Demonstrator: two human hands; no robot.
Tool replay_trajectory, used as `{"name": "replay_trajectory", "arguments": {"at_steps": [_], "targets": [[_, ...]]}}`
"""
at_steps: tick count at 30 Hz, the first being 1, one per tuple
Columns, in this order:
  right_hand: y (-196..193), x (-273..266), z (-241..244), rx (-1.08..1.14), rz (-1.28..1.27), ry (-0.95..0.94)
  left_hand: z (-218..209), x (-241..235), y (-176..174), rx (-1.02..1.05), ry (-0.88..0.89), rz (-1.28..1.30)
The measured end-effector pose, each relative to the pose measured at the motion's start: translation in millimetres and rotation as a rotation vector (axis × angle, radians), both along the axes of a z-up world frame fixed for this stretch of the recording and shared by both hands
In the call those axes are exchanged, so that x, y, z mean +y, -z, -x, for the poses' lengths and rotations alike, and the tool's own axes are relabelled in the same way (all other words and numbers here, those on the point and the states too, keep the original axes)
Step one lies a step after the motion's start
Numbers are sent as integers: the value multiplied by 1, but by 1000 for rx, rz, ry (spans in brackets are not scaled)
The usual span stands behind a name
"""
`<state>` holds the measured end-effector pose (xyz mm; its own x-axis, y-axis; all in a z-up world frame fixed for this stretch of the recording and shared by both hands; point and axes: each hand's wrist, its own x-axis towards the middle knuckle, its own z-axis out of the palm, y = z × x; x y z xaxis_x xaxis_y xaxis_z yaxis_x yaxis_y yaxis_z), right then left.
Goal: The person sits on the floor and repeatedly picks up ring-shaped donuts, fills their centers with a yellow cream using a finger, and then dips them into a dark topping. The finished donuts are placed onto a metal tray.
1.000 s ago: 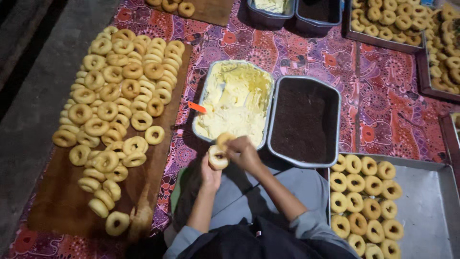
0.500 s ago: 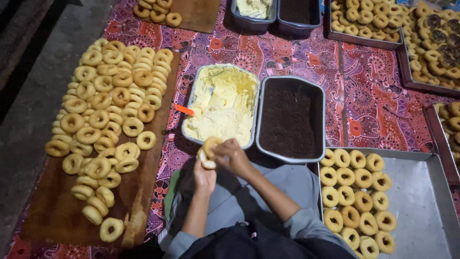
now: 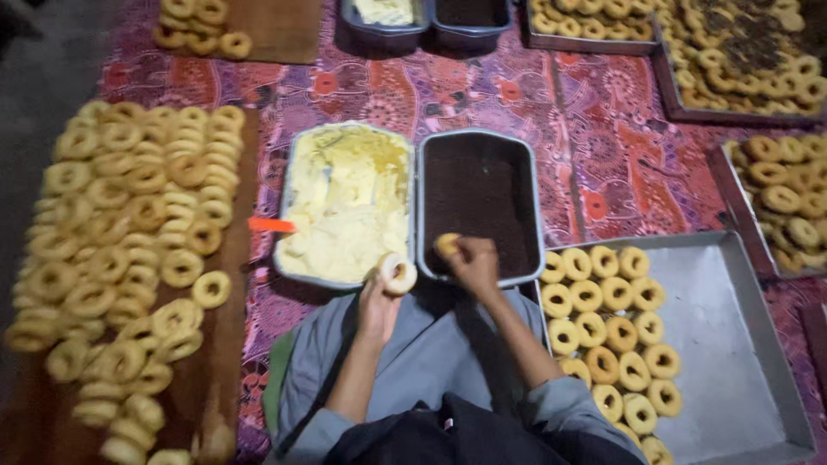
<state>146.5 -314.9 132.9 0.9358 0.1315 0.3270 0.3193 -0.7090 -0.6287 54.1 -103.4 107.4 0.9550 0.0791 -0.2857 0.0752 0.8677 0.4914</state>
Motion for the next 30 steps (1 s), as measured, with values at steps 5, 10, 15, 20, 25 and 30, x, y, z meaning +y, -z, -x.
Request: {"name": "replay_trajectory", "arguments": {"at_steps": [5,10,15,20,25,30], "targets": [[46,-102,-38,262,-116,35,-78,-72,-13,87,295,-1169],[59,-129,-27,841,-1528,360,-133,-109,38,-448,460,-1899],[31,-113,-15,554,-1278,247,-142,-127,86,82,228,-874],[-16,-71,0,-204,-190,92,-125,-140,90,160,229,36],[-56,-65,0,24,-477,312,-124,-149,57,58,295,89],[-13,-128,22,558,-1596,327,-118,-163,-12,57,531,-1009]]}}
